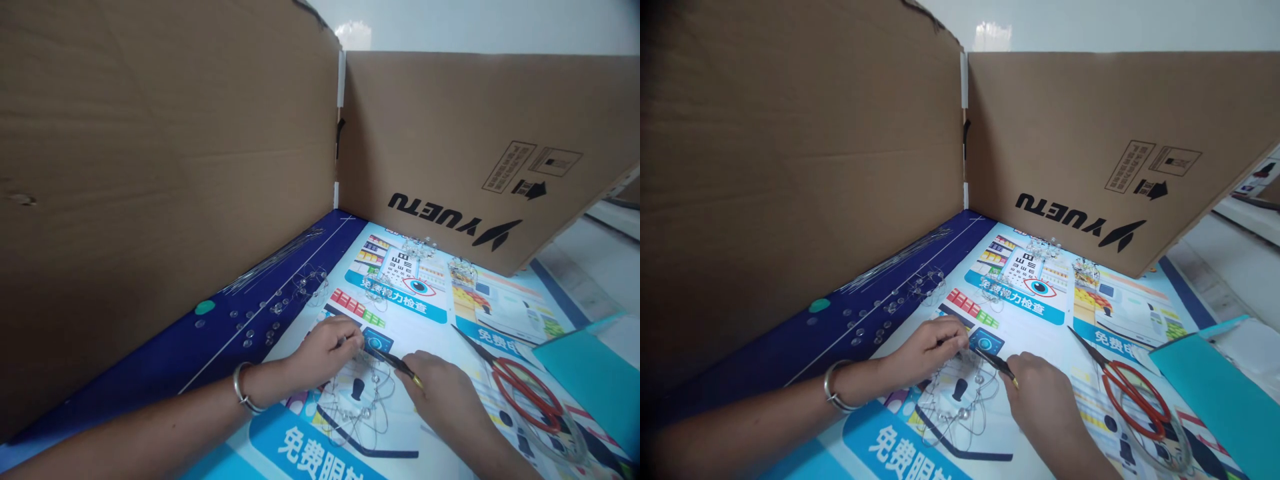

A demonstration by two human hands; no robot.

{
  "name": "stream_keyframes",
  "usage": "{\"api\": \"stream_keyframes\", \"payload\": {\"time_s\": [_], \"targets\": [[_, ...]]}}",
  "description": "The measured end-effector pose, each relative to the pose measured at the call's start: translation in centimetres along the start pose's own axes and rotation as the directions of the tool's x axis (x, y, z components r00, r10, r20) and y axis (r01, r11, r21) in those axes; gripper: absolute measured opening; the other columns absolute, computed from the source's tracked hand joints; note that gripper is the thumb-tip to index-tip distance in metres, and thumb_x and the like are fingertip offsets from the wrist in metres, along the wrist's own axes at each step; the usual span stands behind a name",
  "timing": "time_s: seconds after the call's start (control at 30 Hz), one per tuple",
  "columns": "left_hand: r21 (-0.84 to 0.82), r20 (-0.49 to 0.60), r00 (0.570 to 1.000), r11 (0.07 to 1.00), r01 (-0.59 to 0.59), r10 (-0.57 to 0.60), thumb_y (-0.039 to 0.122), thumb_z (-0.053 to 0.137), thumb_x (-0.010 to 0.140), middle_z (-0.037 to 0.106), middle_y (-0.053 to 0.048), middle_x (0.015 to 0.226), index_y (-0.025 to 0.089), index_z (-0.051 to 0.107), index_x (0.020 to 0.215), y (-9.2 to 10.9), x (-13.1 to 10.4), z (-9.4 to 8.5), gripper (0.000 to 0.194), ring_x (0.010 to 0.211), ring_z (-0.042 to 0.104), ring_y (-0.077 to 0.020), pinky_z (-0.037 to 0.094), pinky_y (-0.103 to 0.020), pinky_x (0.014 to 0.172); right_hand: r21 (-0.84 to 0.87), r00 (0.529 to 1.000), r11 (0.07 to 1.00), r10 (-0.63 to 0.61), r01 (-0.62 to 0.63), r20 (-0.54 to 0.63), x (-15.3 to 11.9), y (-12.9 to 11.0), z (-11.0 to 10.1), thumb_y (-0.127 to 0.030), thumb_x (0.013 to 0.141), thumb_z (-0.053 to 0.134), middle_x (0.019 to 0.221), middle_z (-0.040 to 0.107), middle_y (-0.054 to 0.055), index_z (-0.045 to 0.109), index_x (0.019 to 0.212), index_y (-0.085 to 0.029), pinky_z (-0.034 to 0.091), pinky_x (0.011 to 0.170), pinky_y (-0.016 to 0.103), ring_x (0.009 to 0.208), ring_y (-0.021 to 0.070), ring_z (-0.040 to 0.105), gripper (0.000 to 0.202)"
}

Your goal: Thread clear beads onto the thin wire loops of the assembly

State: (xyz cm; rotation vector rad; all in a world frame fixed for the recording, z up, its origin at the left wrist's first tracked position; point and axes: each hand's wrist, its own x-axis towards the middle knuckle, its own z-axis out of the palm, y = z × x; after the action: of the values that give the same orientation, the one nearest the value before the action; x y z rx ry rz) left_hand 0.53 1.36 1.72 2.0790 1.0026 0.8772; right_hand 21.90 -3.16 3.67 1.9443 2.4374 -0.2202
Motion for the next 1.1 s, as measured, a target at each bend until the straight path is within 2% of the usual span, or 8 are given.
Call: {"api": "stream_keyframes", "payload": {"time_s": [0.17, 0.33, 0.47, 0.73, 0.97, 1.1], "targets": [[-0.042, 0.039, 0.999, 0.999, 0.001, 0.001, 0.012, 0.045, 0.079, 0.063, -0.001, 0.080, 0.018, 0.062, 0.081, -0.2, 0.0, 0.1, 0.018, 0.074, 0.056, -0.0139, 0.042, -0.026, 0.070, -0.057, 0.996, 0.998, -0.021, 0.016, -0.081, -0.4, 1.0, 0.7, -0.027, 0.085, 0.040, 0.080, 0.060, 0.003, 0.058, 0.084, -0.022, 0.036, 0.059, 0.026, 0.076, 0.0185, 0.056, 0.018], [0.018, 0.047, 0.997, 0.998, -0.062, 0.061, 0.007, 0.051, 0.072, 0.064, -0.001, 0.088, 0.020, 0.062, 0.089, -0.6, -0.2, 0.6, 0.024, 0.083, 0.055, -0.0156, 0.041, -0.030, 0.080, -0.131, 0.982, 0.989, -0.084, 0.062, -0.170, -0.8, 1.4, 1.4, -0.024, 0.082, 0.044, 0.081, 0.059, 0.004, 0.059, 0.086, -0.022, 0.036, 0.060, 0.027, 0.075, 0.0188, 0.055, 0.015], [0.060, 0.067, 0.996, 0.996, -0.070, 0.066, 0.006, 0.052, 0.071, 0.062, -0.002, 0.090, 0.020, 0.060, 0.093, -0.8, -0.3, 0.7, 0.027, 0.085, 0.054, -0.0157, 0.041, -0.030, 0.081, -0.187, 0.969, 0.980, -0.111, 0.070, -0.221, -1.2, 1.6, 1.9, -0.019, 0.080, 0.048, 0.082, 0.059, 0.003, 0.060, 0.087, -0.022, 0.036, 0.062, 0.029, 0.074, 0.0191, 0.053, 0.014], [0.112, 0.133, 0.988, 0.990, -0.088, 0.072, 0.007, 0.054, 0.071, 0.060, -0.002, 0.085, 0.018, 0.059, 0.090, -0.6, -0.2, 0.7, 0.022, 0.076, 0.053, -0.0142, 0.042, -0.028, 0.072, -0.188, 0.953, 0.979, -0.130, 0.080, -0.275, -1.6, 1.8, 2.4, -0.016, 0.076, 0.053, 0.082, 0.060, 0.003, 0.061, 0.084, -0.021, 0.035, 0.064, 0.029, 0.076, 0.0192, 0.052, 0.012], [0.156, 0.125, 0.986, 0.979, -0.128, 0.109, 0.008, 0.057, 0.070, 0.060, 0.000, 0.082, 0.019, 0.057, 0.087, -0.9, -0.2, 1.1, 0.020, 0.077, 0.053, -0.0149, 0.039, -0.029, 0.075, -0.171, 0.940, 0.980, -0.151, 0.102, -0.307, -1.4, 1.9, 2.8, -0.016, 0.075, 0.054, 0.079, 0.059, 0.003, 0.061, 0.084, -0.020, 0.034, 0.067, 0.030, 0.077, 0.0193, 0.050, 0.012], [0.171, 0.140, 0.982, 0.974, -0.149, 0.126, 0.008, 0.056, 0.071, 0.061, 0.001, 0.082, 0.019, 0.055, 0.086, -0.7, -0.3, 1.0, 0.018, 0.077, 0.054, -0.0141, 0.038, -0.029, 0.076, -0.189, 0.945, 0.976, -0.159, 0.107, -0.286, -1.5, 1.9, 2.8, -0.013, 0.076, 0.053, 0.077, 0.057, 0.003, 0.061, 0.083, -0.021, 0.032, 0.067, 0.030, 0.077, 0.0189, 0.049, 0.013]]}}
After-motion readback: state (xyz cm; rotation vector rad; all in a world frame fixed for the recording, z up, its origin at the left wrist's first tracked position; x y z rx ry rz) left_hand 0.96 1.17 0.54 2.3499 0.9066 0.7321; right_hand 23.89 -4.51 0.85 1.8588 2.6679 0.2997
